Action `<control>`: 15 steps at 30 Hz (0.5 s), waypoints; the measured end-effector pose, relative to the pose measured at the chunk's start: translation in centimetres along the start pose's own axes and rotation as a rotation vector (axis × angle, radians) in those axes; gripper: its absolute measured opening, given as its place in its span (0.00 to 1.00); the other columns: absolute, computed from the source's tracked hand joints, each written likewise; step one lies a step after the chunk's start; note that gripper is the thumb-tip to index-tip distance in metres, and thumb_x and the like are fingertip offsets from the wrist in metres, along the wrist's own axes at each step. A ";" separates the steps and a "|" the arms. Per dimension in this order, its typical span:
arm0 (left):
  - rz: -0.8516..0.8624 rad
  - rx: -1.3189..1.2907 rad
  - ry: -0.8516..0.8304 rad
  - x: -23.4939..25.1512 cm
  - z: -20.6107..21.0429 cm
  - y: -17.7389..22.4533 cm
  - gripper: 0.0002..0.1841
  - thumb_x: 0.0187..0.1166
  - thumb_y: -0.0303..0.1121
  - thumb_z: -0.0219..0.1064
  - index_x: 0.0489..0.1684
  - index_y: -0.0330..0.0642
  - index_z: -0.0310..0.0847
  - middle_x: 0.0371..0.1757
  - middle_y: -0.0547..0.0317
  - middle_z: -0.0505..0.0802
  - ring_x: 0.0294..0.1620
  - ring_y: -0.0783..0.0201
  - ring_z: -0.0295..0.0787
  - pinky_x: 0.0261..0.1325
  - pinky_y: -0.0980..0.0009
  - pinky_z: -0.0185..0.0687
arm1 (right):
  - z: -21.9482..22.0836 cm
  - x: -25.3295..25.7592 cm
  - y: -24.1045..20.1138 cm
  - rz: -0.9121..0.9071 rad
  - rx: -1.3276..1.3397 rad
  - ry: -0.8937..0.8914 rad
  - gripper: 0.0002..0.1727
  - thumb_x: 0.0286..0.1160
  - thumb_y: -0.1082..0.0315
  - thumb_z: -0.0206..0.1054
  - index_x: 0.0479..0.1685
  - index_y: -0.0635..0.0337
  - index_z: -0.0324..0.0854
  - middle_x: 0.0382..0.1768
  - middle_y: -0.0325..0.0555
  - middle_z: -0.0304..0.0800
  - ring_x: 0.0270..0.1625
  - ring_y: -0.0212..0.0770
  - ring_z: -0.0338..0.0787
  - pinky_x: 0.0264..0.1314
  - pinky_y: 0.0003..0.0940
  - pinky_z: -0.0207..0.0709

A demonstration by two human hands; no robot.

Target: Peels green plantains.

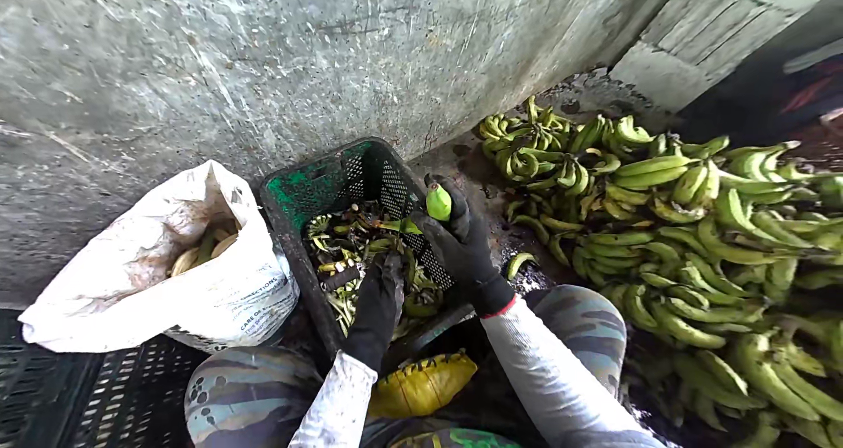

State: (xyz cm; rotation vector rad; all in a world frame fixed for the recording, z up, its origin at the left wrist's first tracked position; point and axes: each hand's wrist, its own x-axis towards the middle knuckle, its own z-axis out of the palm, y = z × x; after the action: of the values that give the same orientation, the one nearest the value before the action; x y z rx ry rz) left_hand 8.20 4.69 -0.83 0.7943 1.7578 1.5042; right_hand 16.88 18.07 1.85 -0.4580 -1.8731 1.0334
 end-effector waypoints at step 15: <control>0.016 -0.147 -0.305 -2.0 1.8 -0.3 0.17 0.91 0.38 0.47 0.55 0.39 0.80 0.25 0.71 0.81 0.21 0.76 0.76 0.26 0.78 0.76 | -3.4 3.4 1.5 0.322 0.854 0.143 0.18 0.88 0.48 0.48 0.56 0.40 0.82 0.25 0.30 0.83 0.22 0.28 0.83 0.26 0.28 0.84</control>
State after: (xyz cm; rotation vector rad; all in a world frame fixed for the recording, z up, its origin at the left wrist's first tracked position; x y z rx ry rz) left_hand 10.80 4.10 -1.09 0.9103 1.4038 1.4199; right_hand 17.93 22.80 3.26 -0.3049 -1.0948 1.8281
